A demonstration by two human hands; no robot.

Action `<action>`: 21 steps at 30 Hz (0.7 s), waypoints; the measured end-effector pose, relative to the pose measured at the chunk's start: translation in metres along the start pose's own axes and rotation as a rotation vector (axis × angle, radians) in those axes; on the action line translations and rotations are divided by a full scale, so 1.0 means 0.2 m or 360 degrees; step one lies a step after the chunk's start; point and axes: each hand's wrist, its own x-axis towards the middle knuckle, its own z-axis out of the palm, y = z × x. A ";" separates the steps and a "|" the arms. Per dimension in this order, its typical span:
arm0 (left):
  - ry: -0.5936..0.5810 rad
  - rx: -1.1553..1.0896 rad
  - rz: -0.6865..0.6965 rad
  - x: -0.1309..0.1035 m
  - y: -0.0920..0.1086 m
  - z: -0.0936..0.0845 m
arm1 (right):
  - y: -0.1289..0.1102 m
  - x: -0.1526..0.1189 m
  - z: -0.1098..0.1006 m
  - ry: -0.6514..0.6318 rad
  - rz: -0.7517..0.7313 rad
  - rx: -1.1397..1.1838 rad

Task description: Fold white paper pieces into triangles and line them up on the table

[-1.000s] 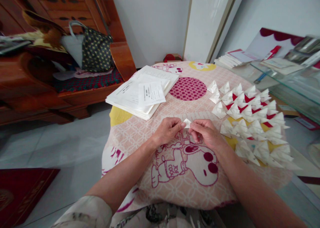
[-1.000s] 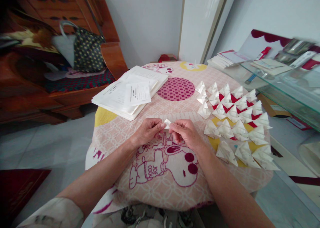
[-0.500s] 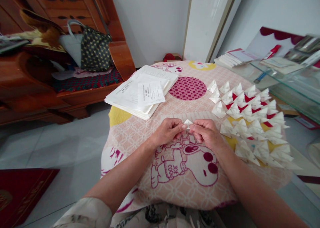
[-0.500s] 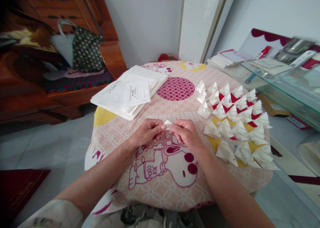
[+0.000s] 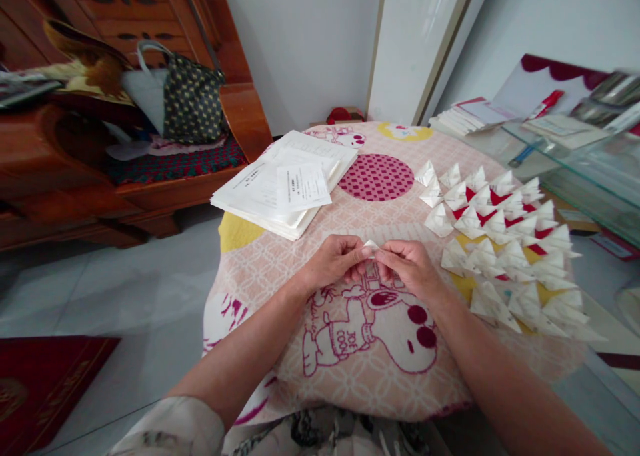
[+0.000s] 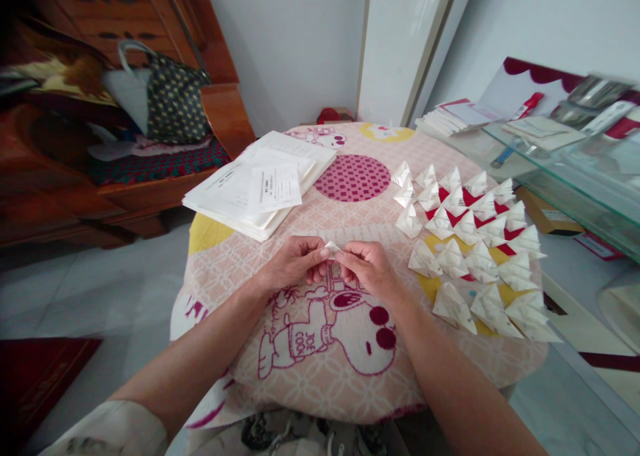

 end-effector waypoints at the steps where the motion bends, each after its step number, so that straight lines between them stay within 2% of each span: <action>1: 0.0017 -0.0038 -0.0015 0.00 0.00 0.00 | 0.00 0.00 -0.01 0.0022 -0.0021 -0.0070; 6: 0.0052 -0.0082 -0.0073 0.01 0.00 -0.02 | 0.03 0.00 -0.03 0.0070 -0.0079 -0.0402; 10: 0.0079 0.0185 -0.0074 0.00 0.00 -0.03 | 0.03 0.01 -0.04 0.0047 -0.0119 -0.0558; 12: 0.0209 0.0522 -0.0019 0.00 0.01 -0.04 | 0.04 0.01 -0.05 0.0053 -0.0141 -0.0614; 14: 0.0448 0.0903 0.0097 0.00 0.01 -0.04 | 0.05 0.01 -0.05 0.0078 -0.0162 -0.0677; 16: 0.0677 0.1137 0.0225 0.00 0.00 -0.05 | 0.06 0.01 -0.06 0.0108 -0.0181 -0.0741; 18: 0.0788 0.1167 0.0334 0.00 0.01 -0.05 | 0.06 0.00 -0.07 0.0181 -0.0219 -0.0781; 21: 0.0769 0.1050 0.0464 -0.01 0.02 -0.04 | 0.04 0.00 -0.05 0.0334 -0.0386 -0.0782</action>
